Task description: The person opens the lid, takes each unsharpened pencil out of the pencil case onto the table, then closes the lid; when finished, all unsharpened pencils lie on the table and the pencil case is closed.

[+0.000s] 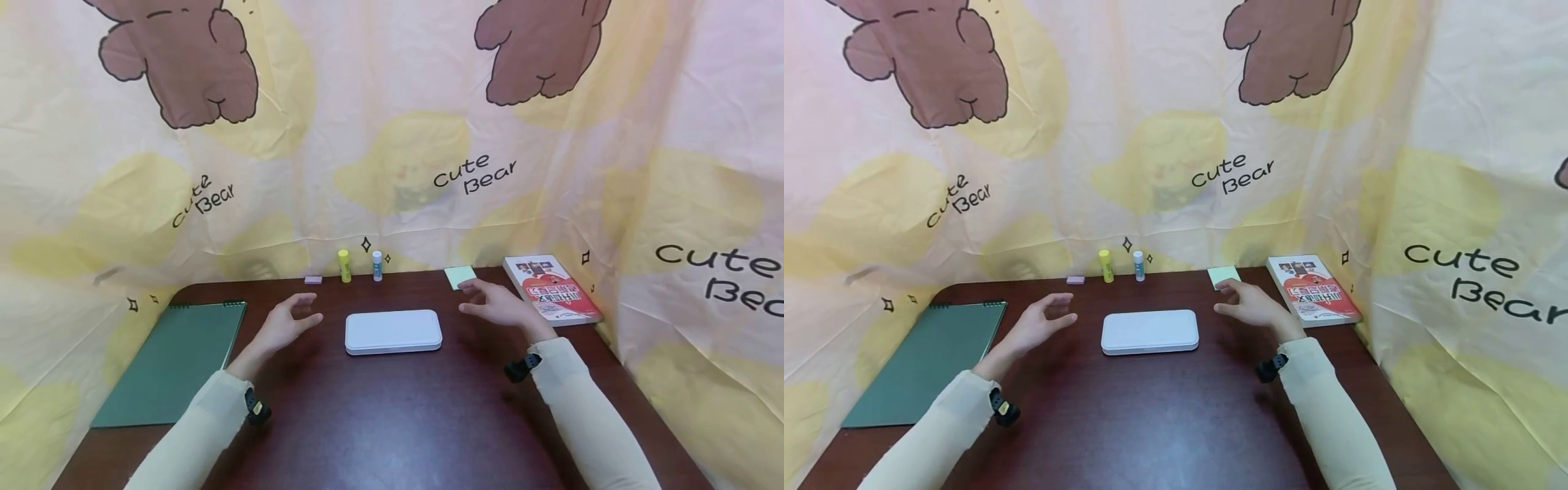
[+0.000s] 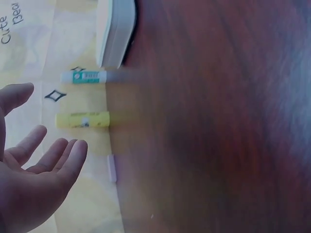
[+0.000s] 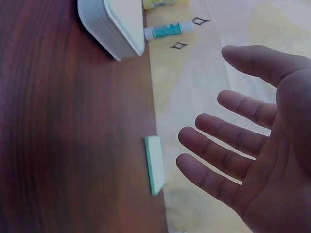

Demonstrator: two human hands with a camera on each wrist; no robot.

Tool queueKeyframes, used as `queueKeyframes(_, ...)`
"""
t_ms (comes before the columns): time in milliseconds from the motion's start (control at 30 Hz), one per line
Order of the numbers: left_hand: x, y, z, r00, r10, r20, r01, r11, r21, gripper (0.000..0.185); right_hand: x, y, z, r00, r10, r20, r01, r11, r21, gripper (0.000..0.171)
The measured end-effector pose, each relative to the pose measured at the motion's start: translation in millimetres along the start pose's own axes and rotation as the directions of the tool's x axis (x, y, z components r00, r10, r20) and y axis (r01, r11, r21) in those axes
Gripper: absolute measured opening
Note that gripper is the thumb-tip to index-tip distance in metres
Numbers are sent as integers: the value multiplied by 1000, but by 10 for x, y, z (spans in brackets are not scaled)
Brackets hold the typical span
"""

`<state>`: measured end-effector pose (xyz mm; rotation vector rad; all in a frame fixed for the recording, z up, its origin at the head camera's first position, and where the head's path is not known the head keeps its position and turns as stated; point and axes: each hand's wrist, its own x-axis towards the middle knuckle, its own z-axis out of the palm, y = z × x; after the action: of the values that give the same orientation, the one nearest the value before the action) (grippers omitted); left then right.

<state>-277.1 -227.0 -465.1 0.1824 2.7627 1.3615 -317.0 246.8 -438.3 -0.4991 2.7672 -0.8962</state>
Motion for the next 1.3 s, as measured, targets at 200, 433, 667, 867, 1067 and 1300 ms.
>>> queueKeyframes(200,0,-7,222,1000,1,3,-1,1000,-9,67,56,-25,168,999,-47,20,47,999,10,51)
queueKeyframes(433,25,-20,490,1000,22,11,-22,1000,4,73,113,-74,368,995,-91,46,90,996,25,50)
queueKeyframes(667,24,36,712,997,69,19,-71,993,94,73,141,-160,521,991,-118,71,118,993,-6,50)
queueKeyframes(867,23,90,860,993,98,60,-108,977,185,79,175,-235,635,982,-171,75,175,983,-53,50)
queueKeyframes(1067,8,133,949,993,85,80,-100,976,194,81,192,-301,711,975,-206,86,213,973,-88,51)
queueKeyframes(1300,9,180,1018,996,51,72,-65,976,206,83,214,-350,814,975,-202,94,212,970,-114,49)
